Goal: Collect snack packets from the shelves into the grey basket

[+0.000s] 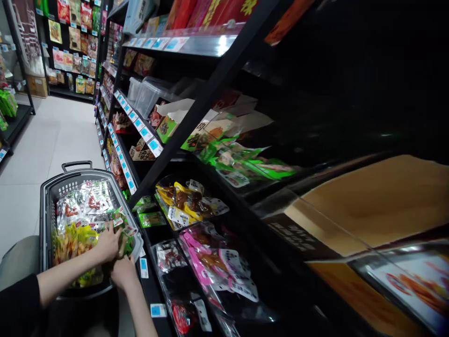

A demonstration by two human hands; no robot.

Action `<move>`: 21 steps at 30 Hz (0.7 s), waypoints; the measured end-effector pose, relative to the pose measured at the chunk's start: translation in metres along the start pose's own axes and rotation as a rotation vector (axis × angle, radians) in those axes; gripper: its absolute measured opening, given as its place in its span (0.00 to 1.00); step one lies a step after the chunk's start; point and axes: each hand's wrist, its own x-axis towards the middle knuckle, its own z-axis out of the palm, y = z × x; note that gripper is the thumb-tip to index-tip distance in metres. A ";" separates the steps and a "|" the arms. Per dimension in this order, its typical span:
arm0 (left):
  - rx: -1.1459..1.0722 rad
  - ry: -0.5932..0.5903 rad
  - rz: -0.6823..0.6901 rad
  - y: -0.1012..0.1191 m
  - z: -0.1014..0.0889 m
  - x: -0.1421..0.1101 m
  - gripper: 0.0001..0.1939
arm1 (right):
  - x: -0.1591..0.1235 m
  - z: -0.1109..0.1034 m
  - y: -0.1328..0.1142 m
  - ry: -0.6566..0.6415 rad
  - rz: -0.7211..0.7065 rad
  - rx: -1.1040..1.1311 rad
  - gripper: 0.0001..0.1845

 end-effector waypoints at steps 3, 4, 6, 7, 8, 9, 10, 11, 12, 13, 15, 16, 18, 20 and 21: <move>-0.016 0.074 -0.025 -0.008 0.005 0.008 0.28 | -0.012 -0.018 0.018 0.152 0.067 0.069 0.17; -0.028 0.107 -0.029 -0.010 0.005 0.012 0.28 | -0.012 -0.022 0.021 0.214 0.115 0.081 0.19; -0.057 0.174 -0.029 -0.012 0.002 0.018 0.29 | -0.005 -0.025 0.021 0.328 0.206 0.094 0.21; -0.071 0.205 -0.031 -0.011 0.001 0.019 0.28 | 0.000 -0.023 0.018 0.368 0.234 0.099 0.23; -0.085 0.233 -0.036 -0.009 0.002 0.020 0.27 | 0.007 -0.019 0.014 0.394 0.244 0.104 0.25; -0.096 0.259 -0.049 -0.007 0.003 0.020 0.26 | 0.013 -0.013 0.009 0.405 0.241 0.108 0.27; -0.107 0.282 -0.072 -0.004 0.006 0.020 0.25 | 0.019 -0.006 0.005 0.412 0.219 0.115 0.29; -0.116 0.303 -0.103 -0.001 0.009 0.019 0.25 | 0.024 0.002 0.002 0.420 0.185 0.128 0.31; -0.125 0.323 -0.136 0.002 0.013 0.019 0.24 | 0.026 0.011 0.000 0.434 0.143 0.148 0.33; -0.134 0.340 -0.168 0.006 0.016 0.019 0.24 | 0.028 0.020 0.001 0.455 0.099 0.171 0.34; -0.151 0.368 -0.212 0.012 0.020 0.019 0.24 | 0.026 0.034 0.005 0.510 0.025 0.214 0.35; -0.158 0.381 -0.222 0.015 0.020 0.019 0.24 | 0.024 0.039 0.009 0.528 -0.006 0.220 0.35; -0.160 0.408 -0.216 0.019 0.016 0.018 0.24 | 0.017 0.039 0.017 0.527 -0.071 0.196 0.35; -0.115 0.448 -0.161 0.017 0.008 0.012 0.24 | 0.005 0.021 0.023 0.534 -0.108 0.166 0.34; -0.111 0.486 -0.098 0.014 0.003 0.006 0.24 | -0.004 0.002 0.026 0.569 -0.106 0.163 0.32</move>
